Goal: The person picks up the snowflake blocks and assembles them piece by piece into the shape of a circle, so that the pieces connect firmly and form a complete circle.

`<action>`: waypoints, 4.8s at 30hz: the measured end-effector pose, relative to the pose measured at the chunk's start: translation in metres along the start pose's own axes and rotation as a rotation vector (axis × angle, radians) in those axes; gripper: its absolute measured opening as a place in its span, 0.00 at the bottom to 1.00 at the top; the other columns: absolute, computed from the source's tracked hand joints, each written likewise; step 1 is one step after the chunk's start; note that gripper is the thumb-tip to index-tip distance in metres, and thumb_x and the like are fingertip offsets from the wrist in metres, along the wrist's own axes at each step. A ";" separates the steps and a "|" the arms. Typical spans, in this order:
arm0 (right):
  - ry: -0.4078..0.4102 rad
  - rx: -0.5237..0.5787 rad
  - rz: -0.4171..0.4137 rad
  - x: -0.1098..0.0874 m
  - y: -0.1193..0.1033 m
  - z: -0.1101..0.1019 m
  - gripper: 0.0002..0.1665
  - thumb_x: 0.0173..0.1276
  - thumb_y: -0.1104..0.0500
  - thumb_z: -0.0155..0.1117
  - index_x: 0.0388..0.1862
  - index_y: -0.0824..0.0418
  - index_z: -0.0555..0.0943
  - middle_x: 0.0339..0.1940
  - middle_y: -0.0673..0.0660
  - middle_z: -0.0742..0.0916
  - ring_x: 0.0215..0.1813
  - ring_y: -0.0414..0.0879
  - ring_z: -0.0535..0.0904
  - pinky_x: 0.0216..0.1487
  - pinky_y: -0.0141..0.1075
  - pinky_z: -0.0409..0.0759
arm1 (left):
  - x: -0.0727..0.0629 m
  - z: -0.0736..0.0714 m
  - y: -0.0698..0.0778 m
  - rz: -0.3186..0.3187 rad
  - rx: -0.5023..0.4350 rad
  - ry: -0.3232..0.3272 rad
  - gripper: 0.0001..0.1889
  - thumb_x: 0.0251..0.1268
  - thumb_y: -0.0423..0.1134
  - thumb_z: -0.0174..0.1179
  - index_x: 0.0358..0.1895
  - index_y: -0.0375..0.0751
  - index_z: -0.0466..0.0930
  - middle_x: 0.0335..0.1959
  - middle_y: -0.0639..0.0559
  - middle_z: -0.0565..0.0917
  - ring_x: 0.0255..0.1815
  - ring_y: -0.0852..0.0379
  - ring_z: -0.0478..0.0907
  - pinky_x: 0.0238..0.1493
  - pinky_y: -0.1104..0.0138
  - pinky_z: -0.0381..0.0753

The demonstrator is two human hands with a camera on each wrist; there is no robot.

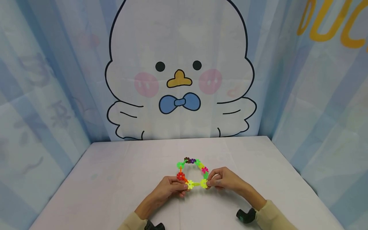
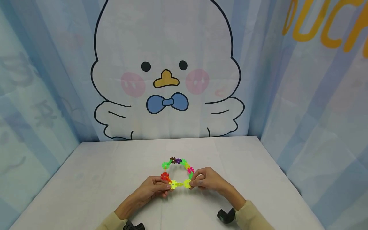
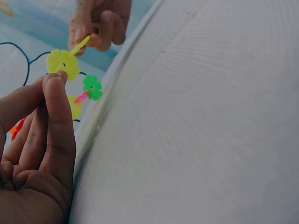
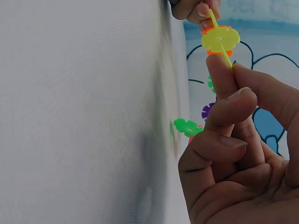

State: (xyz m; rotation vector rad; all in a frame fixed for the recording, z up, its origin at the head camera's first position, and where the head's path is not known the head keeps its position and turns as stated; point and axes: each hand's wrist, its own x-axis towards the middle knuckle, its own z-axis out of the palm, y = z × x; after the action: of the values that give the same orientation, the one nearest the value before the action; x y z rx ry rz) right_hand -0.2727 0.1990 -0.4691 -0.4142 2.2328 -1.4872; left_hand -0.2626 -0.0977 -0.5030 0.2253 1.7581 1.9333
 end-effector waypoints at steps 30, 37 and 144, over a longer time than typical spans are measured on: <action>0.078 0.074 0.046 0.001 -0.003 0.018 0.10 0.71 0.61 0.73 0.42 0.69 0.87 0.33 0.56 0.95 0.28 0.39 0.77 0.28 0.27 0.74 | -0.001 0.004 -0.001 0.033 0.003 0.027 0.07 0.68 0.31 0.70 0.42 0.29 0.86 0.31 0.50 0.93 0.26 0.65 0.85 0.33 0.72 0.88; 0.075 0.098 0.007 0.001 -0.001 0.021 0.10 0.70 0.63 0.72 0.42 0.71 0.86 0.31 0.54 0.94 0.27 0.37 0.76 0.27 0.27 0.71 | -0.003 0.004 0.001 0.028 0.010 0.031 0.08 0.68 0.31 0.70 0.44 0.27 0.87 0.30 0.51 0.93 0.25 0.66 0.83 0.32 0.73 0.87; 0.180 0.175 0.043 -0.001 -0.004 0.013 0.18 0.76 0.54 0.69 0.52 0.69 0.85 0.35 0.49 0.92 0.30 0.39 0.76 0.29 0.29 0.76 | -0.003 0.032 -0.002 -0.017 -0.095 0.070 0.16 0.71 0.36 0.70 0.52 0.23 0.86 0.36 0.47 0.94 0.31 0.64 0.90 0.39 0.71 0.91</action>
State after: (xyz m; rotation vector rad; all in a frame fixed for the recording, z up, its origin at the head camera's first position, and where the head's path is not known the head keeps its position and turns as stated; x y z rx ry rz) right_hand -0.2653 0.1872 -0.4703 -0.1821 2.2051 -1.7407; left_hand -0.2454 -0.0710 -0.4999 0.1103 1.7011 2.0286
